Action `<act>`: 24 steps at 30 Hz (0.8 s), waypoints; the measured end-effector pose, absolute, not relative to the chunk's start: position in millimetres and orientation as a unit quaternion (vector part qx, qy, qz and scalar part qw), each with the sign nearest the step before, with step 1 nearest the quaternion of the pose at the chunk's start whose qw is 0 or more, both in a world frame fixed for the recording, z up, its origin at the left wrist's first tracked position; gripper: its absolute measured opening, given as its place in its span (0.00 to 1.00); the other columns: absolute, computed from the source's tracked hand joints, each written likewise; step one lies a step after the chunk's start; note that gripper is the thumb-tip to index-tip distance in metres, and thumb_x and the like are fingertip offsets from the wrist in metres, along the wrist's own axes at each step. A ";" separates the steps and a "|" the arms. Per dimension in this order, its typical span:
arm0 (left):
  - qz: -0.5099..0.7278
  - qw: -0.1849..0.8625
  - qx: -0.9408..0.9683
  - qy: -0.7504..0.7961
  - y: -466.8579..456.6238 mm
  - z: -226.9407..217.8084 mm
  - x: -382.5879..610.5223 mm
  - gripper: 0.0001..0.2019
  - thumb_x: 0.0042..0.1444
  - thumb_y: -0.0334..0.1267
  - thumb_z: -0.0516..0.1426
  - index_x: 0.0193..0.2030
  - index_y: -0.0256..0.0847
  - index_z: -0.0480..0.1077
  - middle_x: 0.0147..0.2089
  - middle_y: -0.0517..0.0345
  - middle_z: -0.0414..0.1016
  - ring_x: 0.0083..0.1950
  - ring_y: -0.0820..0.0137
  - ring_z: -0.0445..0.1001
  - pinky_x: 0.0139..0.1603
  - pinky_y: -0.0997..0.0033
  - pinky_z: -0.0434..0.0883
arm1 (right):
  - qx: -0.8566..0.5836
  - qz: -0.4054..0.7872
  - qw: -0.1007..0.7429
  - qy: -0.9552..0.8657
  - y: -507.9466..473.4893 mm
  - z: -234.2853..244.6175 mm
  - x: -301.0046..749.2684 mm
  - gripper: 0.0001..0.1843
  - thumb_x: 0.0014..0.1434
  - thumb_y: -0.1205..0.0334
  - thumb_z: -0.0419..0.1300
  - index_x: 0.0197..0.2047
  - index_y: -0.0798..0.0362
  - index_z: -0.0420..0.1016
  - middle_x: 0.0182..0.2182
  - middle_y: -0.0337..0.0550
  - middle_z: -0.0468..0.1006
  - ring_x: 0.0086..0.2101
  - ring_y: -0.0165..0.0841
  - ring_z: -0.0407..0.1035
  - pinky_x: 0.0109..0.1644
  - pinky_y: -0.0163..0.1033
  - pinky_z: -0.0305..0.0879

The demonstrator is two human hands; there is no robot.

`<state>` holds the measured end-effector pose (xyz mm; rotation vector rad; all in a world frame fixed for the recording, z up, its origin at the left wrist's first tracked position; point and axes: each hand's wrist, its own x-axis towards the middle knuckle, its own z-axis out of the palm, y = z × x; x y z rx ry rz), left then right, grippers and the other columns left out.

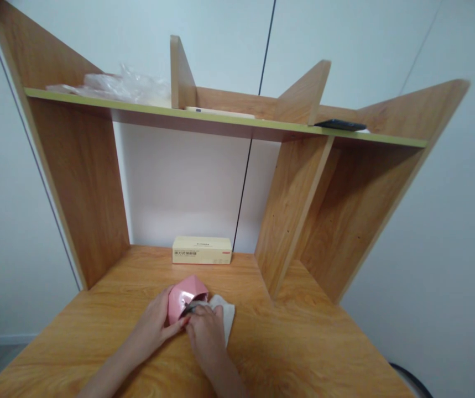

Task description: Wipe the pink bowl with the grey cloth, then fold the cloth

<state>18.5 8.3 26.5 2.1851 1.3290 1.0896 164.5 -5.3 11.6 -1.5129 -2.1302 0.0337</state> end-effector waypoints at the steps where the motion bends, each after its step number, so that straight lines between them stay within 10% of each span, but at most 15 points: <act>1: 0.384 0.179 0.773 0.473 8.0 25.5 18.2 0.26 0.48 0.46 0.55 0.52 0.38 0.59 0.47 0.46 0.70 0.48 0.58 0.69 0.48 0.56 0.65 | -0.565 -0.013 0.258 -0.783 -4.0 11.0 164.8 0.13 0.52 0.74 0.52 0.27 0.49 0.74 0.32 0.36 0.77 0.34 0.31 0.67 0.37 0.39 0.48; 24: 0.396 0.219 0.762 0.463 9.7 20.1 18.1 0.24 0.49 0.44 0.54 0.52 0.36 0.57 0.50 0.44 0.67 0.52 0.60 0.66 0.53 0.58 0.62 | -0.585 -0.055 0.292 -0.755 -8.5 19.3 170.7 0.12 0.56 0.65 0.51 0.28 0.46 0.73 0.28 0.34 0.77 0.32 0.31 0.66 0.35 0.39 0.46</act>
